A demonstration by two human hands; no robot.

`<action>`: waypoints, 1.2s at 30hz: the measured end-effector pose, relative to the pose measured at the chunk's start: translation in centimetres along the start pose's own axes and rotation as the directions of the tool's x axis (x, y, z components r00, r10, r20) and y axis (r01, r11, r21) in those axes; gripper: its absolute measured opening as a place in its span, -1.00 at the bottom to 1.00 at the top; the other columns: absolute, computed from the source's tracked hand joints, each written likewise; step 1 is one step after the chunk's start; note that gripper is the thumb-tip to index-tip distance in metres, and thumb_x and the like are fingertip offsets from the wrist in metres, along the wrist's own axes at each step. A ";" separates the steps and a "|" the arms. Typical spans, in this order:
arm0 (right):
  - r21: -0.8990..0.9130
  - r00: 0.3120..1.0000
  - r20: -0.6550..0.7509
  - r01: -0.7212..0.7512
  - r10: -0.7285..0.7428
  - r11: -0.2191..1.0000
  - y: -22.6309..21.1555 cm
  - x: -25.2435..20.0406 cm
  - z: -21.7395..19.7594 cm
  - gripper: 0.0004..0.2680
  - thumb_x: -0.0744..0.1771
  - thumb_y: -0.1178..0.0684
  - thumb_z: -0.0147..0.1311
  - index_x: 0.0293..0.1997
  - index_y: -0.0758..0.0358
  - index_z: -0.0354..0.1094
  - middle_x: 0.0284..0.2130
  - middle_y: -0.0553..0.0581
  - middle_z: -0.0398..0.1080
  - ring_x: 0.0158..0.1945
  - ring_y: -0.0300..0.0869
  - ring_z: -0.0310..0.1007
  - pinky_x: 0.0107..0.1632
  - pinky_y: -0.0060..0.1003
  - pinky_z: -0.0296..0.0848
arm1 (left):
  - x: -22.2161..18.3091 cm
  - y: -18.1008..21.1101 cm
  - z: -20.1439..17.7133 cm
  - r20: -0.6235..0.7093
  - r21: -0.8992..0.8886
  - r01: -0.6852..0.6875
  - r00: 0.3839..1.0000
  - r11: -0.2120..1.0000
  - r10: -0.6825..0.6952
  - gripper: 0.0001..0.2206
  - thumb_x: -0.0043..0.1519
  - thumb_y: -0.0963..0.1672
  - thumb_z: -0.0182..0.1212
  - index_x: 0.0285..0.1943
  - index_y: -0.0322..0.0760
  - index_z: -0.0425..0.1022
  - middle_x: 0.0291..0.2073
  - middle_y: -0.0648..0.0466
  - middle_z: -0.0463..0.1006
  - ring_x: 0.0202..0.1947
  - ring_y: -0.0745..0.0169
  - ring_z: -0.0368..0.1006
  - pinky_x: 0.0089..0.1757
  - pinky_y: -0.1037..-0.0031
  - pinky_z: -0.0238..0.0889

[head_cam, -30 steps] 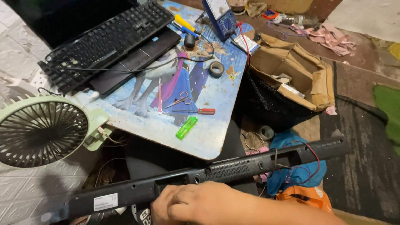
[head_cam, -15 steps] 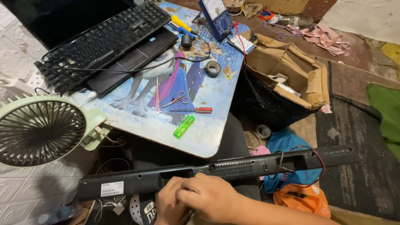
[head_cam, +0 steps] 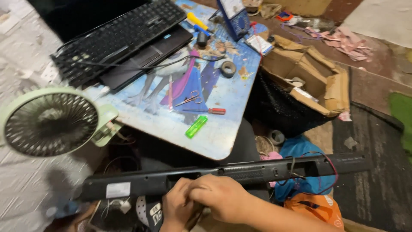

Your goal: Disassembling the outer casing of an electronic device using a screwdriver and manual force.

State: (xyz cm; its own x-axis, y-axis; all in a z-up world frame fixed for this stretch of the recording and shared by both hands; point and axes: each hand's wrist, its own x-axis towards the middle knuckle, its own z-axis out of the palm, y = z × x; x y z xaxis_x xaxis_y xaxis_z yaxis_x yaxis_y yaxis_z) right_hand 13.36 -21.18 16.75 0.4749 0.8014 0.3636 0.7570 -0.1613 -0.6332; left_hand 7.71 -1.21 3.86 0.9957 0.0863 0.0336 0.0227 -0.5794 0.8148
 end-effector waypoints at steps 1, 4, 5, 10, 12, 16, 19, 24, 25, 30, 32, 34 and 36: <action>-0.010 0.994 -0.099 -0.051 0.050 0.999 -0.2 -0.3 0.8 -0.76 0.26 0.24 0.15 0.01 0.22 0.40 -0.06 0.22 0.52 -0.07 0.17 0.55 -0.08 -0.04 0.52 | -0.1 -1.4 0.6 -0.041 0.069 -0.172 0.984 0.983 0.175 -0.65 0.23 0.16 0.12 -0.07 0.14 0.74 -0.08 0.38 0.76 -0.23 0.17 0.74 -0.30 0.23 0.45; -0.034 0.981 -0.162 -0.117 0.110 0.993 -0.8 -1.0 2.8 -0.78 0.34 0.34 -0.08 0.07 0.32 0.34 -0.04 0.36 0.48 -0.07 0.25 0.50 -0.18 0.03 0.51 | -0.4 -0.9 0.5 -0.130 -0.051 -0.264 0.958 0.963 0.256 -0.72 0.33 0.01 0.12 -0.08 -0.04 0.76 -0.07 0.22 0.80 -0.17 0.13 0.74 -0.24 0.27 0.50; -0.024 0.982 -0.154 -0.113 0.108 0.993 -0.8 -1.2 2.4 -0.78 0.34 0.34 -0.08 0.07 0.32 0.34 -0.04 0.36 0.48 -0.07 0.25 0.50 -0.18 0.03 0.51 | -0.8 -0.9 0.4 -0.134 -0.048 -0.252 0.960 0.967 0.244 -0.72 0.33 0.01 0.12 -0.08 -0.04 0.76 -0.07 0.22 0.80 -0.17 0.13 0.74 -0.24 0.27 0.50; 0.050 0.994 -0.070 -0.083 0.087 0.995 0.2 -1.4 -0.4 -0.65 0.45 0.22 0.10 0.47 0.17 0.31 0.27 0.32 0.55 0.27 0.19 0.64 0.27 0.02 0.62 | -2.9 2.7 -3.9 -0.107 0.209 -0.236 0.959 0.949 0.262 -0.71 0.39 -0.01 0.28 0.29 0.12 0.64 0.18 0.23 0.76 -0.10 0.00 0.77 -0.13 0.22 0.58; 0.167 0.986 -0.057 -0.146 0.157 0.975 0.5 -1.8 -0.5 -0.66 0.45 0.24 0.06 0.45 0.18 0.31 0.25 0.34 0.54 0.24 0.16 0.66 0.19 -0.05 0.73 | -3.0 3.1 -5.7 -0.180 0.292 -0.365 0.887 0.884 0.425 -0.74 0.36 -0.13 0.21 0.20 -0.07 0.68 0.09 0.13 0.75 -0.12 0.02 0.72 -0.10 0.26 0.56; 0.419 0.947 -0.212 -0.134 0.240 0.898 -0.8 -1.6 -1.9 -0.68 0.50 -0.09 -0.01 0.33 0.34 0.39 0.11 0.31 0.56 0.05 -0.01 0.78 0.15 -0.18 0.80 | -1.6 3.8 -8.6 -0.305 0.629 -0.332 0.727 0.703 0.616 -0.89 0.36 -0.17 0.36 -0.05 -0.01 0.76 -0.10 0.26 0.74 -0.16 0.10 0.57 -0.23 0.28 0.32; 0.398 0.857 -0.454 -0.048 0.242 0.916 -0.4 -2.4 -2.8 -0.69 0.48 0.04 0.06 0.40 0.31 0.20 -0.05 0.27 0.60 -0.06 -0.07 0.73 -0.02 -0.26 0.82 | -0.5 4.6 -9.9 -0.286 0.650 -0.271 0.778 0.710 0.559 -0.86 0.39 -0.02 0.41 0.06 0.04 0.76 -0.01 0.30 0.71 -0.04 0.13 0.54 -0.03 0.24 0.25; 0.266 0.786 -0.495 -0.270 0.371 0.925 -0.2 -0.4 -7.6 -0.65 0.49 0.09 -0.06 0.51 0.30 0.14 -0.34 0.22 0.39 -0.42 -0.17 0.48 -0.30 -0.31 0.53 | 2.0 3.6 -8.9 -0.092 0.662 -0.221 0.925 0.716 0.370 -0.64 0.31 0.03 0.36 0.27 0.01 0.69 0.13 0.18 0.68 0.21 0.07 0.51 0.32 -0.21 0.12; 0.210 0.747 -0.501 -0.384 0.437 0.899 -0.2 0.2 -8.5 -0.65 0.49 0.12 -0.06 0.50 0.38 0.19 -0.42 0.16 0.28 -0.48 -0.23 0.33 -0.35 -0.29 0.45 | 2.5 3.3 -8.4 -0.038 0.664 -0.176 0.963 0.727 0.268 -0.64 0.31 0.01 0.32 0.29 0.04 0.66 0.07 0.22 0.68 0.19 0.10 0.49 0.39 -0.31 0.03; -0.080 0.645 -0.375 -0.738 0.665 0.671 3.2 3.2 -12.6 -0.74 0.40 -0.04 0.24 0.21 0.13 0.48 -0.51 -0.01 0.29 -0.40 -0.19 0.31 -0.19 -0.17 0.29 | 3.7 2.8 -7.4 -0.043 0.664 -0.123 0.978 0.737 0.202 -0.77 0.24 -0.05 0.36 0.08 0.15 0.72 -0.11 0.27 0.64 -0.01 0.05 0.49 0.26 -0.06 0.17; -0.149 0.639 -0.287 -0.766 0.714 0.625 4.7 5.2 -13.6 -0.84 0.40 -0.09 0.28 -0.02 0.09 0.62 -0.63 -0.02 0.26 -0.49 -0.18 0.34 -0.26 -0.17 0.26 | 3.7 2.4 -7.3 -0.052 0.655 -0.115 0.979 0.747 0.197 -0.76 0.21 -0.04 0.40 0.06 0.17 0.72 -0.13 0.28 0.61 -0.03 0.08 0.48 0.20 0.05 0.18; -0.213 0.617 -0.237 -0.787 0.750 0.579 5.8 7.7 -14.2 -0.83 0.43 -0.07 0.21 0.02 0.10 0.64 -0.36 0.07 0.53 -0.27 -0.06 0.48 -0.18 -0.05 0.33 | 3.6 2.1 -7.3 -0.015 0.646 -0.130 0.983 0.752 0.183 -0.75 0.22 -0.05 0.37 0.08 0.16 0.71 -0.14 0.26 0.59 -0.05 0.07 0.47 0.15 0.07 0.19; -0.280 0.698 -0.200 -0.713 0.688 0.643 8.1 9.7 -14.1 -0.84 0.41 -0.07 0.24 -0.05 0.13 0.65 -0.23 0.09 0.55 -0.18 0.00 0.53 -0.10 -0.02 0.39 | 3.7 2.1 -7.3 -0.003 0.641 -0.128 0.985 0.757 0.170 -0.75 0.21 -0.05 0.38 0.08 0.16 0.71 -0.13 0.25 0.58 -0.05 0.06 0.47 0.14 0.07 0.19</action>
State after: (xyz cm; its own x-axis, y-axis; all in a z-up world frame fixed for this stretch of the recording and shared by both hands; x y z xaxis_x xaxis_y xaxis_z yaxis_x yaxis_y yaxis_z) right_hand 30.41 -22.77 24.80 0.9418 0.3330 -0.0448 0.2732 -0.8365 -0.4751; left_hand 10.74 3.84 9.95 0.9848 -0.0106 0.1734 -0.0530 -0.9689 0.2418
